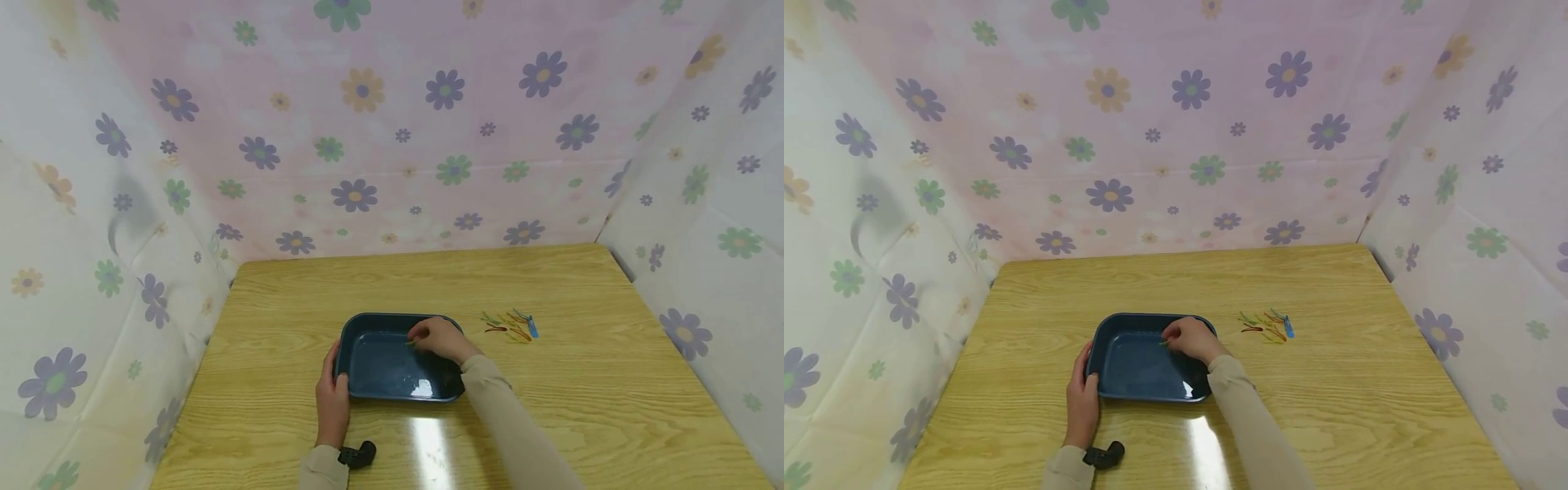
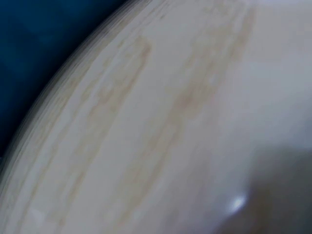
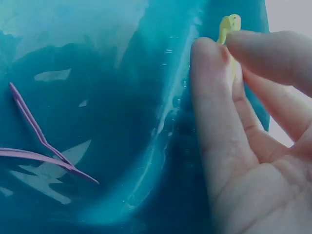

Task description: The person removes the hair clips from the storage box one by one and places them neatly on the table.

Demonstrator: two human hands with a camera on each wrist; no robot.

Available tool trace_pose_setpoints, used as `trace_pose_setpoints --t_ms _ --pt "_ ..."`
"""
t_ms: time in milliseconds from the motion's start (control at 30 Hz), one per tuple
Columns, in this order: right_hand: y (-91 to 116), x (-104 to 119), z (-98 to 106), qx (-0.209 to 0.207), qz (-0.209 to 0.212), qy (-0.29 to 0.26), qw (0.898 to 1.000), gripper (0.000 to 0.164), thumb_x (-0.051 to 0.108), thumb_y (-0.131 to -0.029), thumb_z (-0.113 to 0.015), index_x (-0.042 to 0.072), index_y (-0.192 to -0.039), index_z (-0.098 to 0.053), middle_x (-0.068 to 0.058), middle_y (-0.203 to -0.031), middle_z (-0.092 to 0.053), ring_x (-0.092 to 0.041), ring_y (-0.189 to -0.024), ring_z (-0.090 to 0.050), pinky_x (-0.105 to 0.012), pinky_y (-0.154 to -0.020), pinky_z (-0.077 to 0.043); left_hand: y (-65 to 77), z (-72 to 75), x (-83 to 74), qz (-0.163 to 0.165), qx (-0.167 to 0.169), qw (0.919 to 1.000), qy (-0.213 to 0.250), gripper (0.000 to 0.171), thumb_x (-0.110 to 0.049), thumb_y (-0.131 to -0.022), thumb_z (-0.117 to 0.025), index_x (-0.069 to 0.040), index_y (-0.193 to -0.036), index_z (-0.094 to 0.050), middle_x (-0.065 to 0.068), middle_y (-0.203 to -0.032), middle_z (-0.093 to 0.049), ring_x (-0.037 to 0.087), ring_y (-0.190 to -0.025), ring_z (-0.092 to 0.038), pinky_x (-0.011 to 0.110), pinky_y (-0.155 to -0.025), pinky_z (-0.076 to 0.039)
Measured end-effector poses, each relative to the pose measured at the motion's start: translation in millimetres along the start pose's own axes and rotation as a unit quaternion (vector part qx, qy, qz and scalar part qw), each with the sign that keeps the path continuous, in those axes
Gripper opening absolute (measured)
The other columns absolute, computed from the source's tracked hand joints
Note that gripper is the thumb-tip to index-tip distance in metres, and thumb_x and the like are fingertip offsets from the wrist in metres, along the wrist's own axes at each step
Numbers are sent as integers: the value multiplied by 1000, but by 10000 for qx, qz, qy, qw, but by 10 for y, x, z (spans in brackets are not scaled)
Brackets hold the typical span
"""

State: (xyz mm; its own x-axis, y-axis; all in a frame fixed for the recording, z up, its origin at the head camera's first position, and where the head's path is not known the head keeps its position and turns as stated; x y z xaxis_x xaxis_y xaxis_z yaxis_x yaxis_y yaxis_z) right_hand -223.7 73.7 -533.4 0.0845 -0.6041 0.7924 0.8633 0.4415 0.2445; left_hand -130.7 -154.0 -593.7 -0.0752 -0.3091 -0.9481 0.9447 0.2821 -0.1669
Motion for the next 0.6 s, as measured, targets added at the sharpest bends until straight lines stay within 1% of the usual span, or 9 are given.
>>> trace_pose_setpoints --t_ms 100,333,533,600 --pt "15 16 20 11 93 -176 9998 24 4 -79 -60 10 -102 -66 1 -96 -62 -13 -83 -56 -31 -69 -46 0 0 5 0 -11 10000 16 59 -2 -85 -38 -29 -137 -37 -17 -134 -38 6 -123 -34 38 -94 -32" --pt "67 57 79 16 166 -470 9988 21 4 -80 -60 11 -99 -66 0 -95 -62 -13 -82 -58 -32 -72 -46 0 -5 11 41 -6 10000 28 59 0 -86 -38 -30 -136 -37 -16 -134 -39 6 -123 -34 37 -93 -32" --pt "122 67 165 -73 216 -786 9966 21 3 -84 -56 9 -101 -65 -9 -99 -61 -16 -83 -57 -34 -73 -46 2 -8 9 27 2 10000 -26 59 -2 -86 -37 -34 -136 -36 -15 -134 -39 7 -123 -35 35 -91 -34" --pt "138 67 194 -125 238 -852 9960 20 4 -85 -55 8 -101 -65 -10 -98 -61 -16 -82 -57 -35 -74 -47 4 -6 7 30 -7 10000 -21 59 -2 -86 -37 -34 -136 -36 -15 -134 -39 8 -123 -35 36 -90 -34"
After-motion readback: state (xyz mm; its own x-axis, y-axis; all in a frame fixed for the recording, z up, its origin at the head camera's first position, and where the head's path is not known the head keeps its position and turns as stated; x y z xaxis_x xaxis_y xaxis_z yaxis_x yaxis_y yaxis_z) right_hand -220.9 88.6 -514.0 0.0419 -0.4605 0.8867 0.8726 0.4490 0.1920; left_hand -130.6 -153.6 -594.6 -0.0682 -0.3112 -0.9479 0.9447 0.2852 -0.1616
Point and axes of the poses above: each hand's wrist, its own y-axis away from the middle knuckle, its own z-axis out of the back of the hand, x = y × z, the point moved 4 cm from there along -y, towards the middle knuckle
